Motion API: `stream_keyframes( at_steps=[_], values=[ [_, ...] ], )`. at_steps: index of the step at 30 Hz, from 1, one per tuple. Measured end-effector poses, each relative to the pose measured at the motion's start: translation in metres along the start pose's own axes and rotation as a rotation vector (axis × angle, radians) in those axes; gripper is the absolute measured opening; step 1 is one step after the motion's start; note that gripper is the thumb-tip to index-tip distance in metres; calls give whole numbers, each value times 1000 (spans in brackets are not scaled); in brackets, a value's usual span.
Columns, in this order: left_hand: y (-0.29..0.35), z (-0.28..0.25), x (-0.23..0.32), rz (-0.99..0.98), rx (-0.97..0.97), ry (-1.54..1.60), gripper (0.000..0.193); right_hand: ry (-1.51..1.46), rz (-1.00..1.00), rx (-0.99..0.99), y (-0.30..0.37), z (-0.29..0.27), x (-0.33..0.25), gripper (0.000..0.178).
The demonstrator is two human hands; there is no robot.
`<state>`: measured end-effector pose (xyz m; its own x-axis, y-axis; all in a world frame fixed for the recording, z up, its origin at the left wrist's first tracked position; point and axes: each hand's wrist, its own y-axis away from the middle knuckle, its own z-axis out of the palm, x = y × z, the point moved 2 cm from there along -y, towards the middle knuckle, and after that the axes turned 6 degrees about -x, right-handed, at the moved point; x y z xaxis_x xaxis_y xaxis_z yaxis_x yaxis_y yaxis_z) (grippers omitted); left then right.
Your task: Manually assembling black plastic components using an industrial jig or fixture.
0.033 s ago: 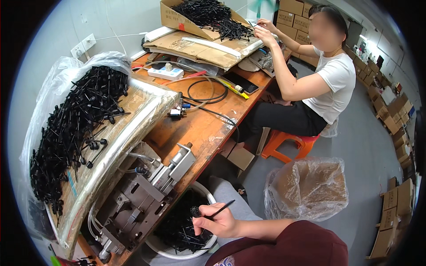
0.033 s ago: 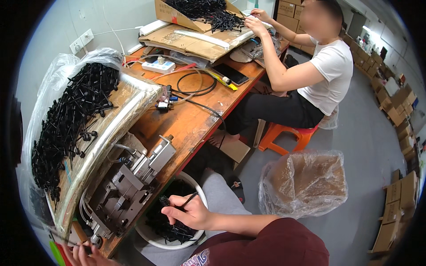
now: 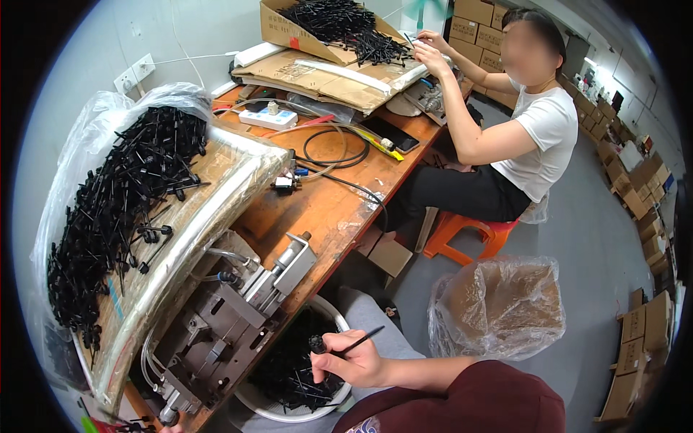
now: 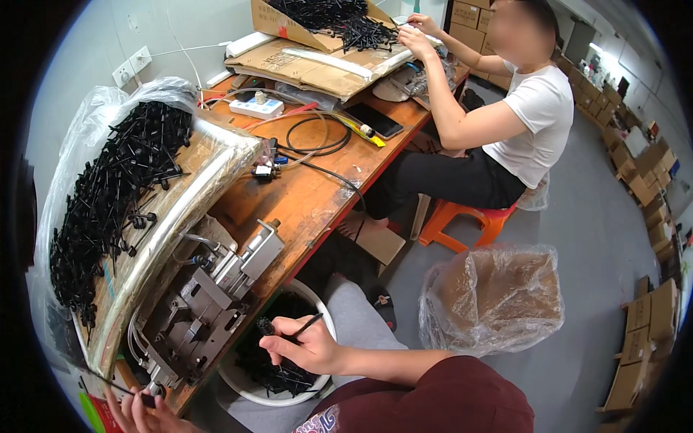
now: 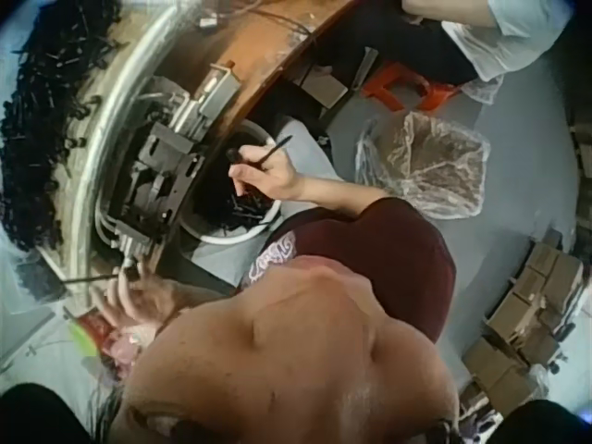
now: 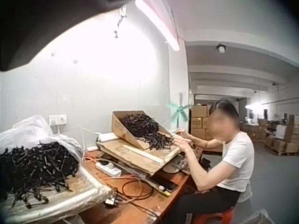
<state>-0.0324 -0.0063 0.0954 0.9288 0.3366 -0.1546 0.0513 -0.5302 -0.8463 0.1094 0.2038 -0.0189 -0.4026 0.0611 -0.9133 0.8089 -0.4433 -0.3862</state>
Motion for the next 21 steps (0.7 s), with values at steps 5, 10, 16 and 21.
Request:
stream_keyframes(
  at_steps=[5,10,16,21],
  values=[
    [35,24,15,-246,-296,284,36,88,-193,20,-4,-3,-6,13],
    [25,32,23,-229,-190,374,31,70,-118,59,0,5,-5,13],
    [19,38,23,-233,-220,330,28,182,-195,120,-7,5,-10,10],
    [16,38,17,-255,-280,284,27,354,-286,164,-9,-2,-9,12]
  ],
)
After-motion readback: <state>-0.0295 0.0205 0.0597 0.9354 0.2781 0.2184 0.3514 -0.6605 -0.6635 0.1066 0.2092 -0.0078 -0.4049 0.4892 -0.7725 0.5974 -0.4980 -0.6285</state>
